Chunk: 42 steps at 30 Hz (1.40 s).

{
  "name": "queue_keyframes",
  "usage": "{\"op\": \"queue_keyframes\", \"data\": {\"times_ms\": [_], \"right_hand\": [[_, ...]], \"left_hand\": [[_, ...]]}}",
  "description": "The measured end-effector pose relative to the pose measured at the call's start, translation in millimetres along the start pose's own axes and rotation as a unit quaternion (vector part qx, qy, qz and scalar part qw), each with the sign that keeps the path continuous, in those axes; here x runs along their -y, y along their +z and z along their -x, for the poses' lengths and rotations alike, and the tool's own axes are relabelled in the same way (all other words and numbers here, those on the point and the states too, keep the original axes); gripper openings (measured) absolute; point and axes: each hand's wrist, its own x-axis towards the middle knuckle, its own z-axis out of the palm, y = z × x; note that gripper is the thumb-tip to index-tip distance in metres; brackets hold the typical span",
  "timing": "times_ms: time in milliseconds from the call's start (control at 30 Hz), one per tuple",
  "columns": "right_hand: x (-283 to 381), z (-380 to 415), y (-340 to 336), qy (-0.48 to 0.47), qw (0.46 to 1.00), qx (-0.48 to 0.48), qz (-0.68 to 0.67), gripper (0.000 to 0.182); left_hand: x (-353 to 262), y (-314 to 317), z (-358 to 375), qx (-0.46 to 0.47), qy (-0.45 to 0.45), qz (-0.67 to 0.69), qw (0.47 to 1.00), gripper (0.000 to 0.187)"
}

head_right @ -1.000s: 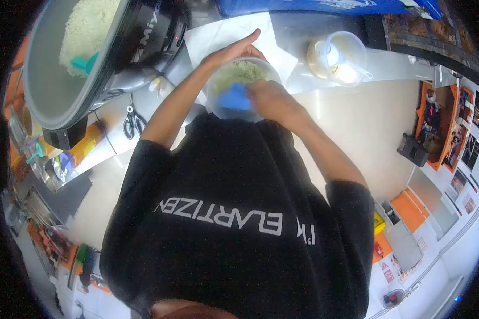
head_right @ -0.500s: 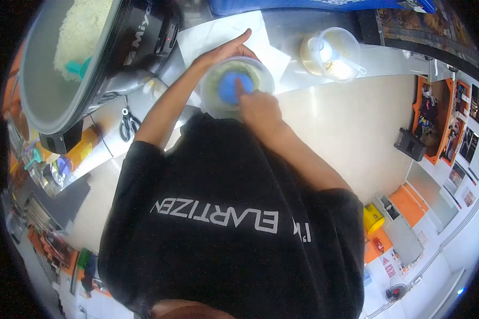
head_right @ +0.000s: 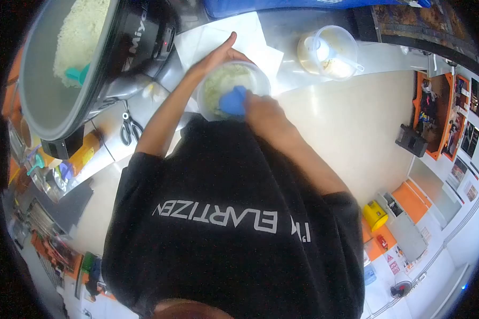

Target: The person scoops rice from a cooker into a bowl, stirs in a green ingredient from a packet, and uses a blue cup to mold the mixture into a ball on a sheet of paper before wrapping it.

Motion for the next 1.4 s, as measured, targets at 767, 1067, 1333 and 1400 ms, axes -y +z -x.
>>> {"op": "queue_keyframes", "data": {"times_ms": [767,1067,1333,1400], "right_hand": [[37.0,-28.8,0.2,0.061,0.998,0.027,0.002,0.054],[32.0,-36.1,-1.5,0.119,0.986,-0.009,-0.117,0.042],[17.1,-11.2,-56.2,0.001,0.991,0.066,-0.118,0.052],[22.0,-16.8,-55.2,0.001,0.996,0.063,-0.055,0.057]], "left_hand": [[-11.1,-13.7,5.6,0.027,0.028,0.036,0.999,0.109],[-7.4,-11.4,7.7,0.006,0.022,0.040,0.999,0.109],[-5.1,-5.8,13.0,0.023,0.031,0.039,0.998,0.108],[-6.5,-7.9,10.8,0.014,0.021,0.028,0.999,0.108]]}}
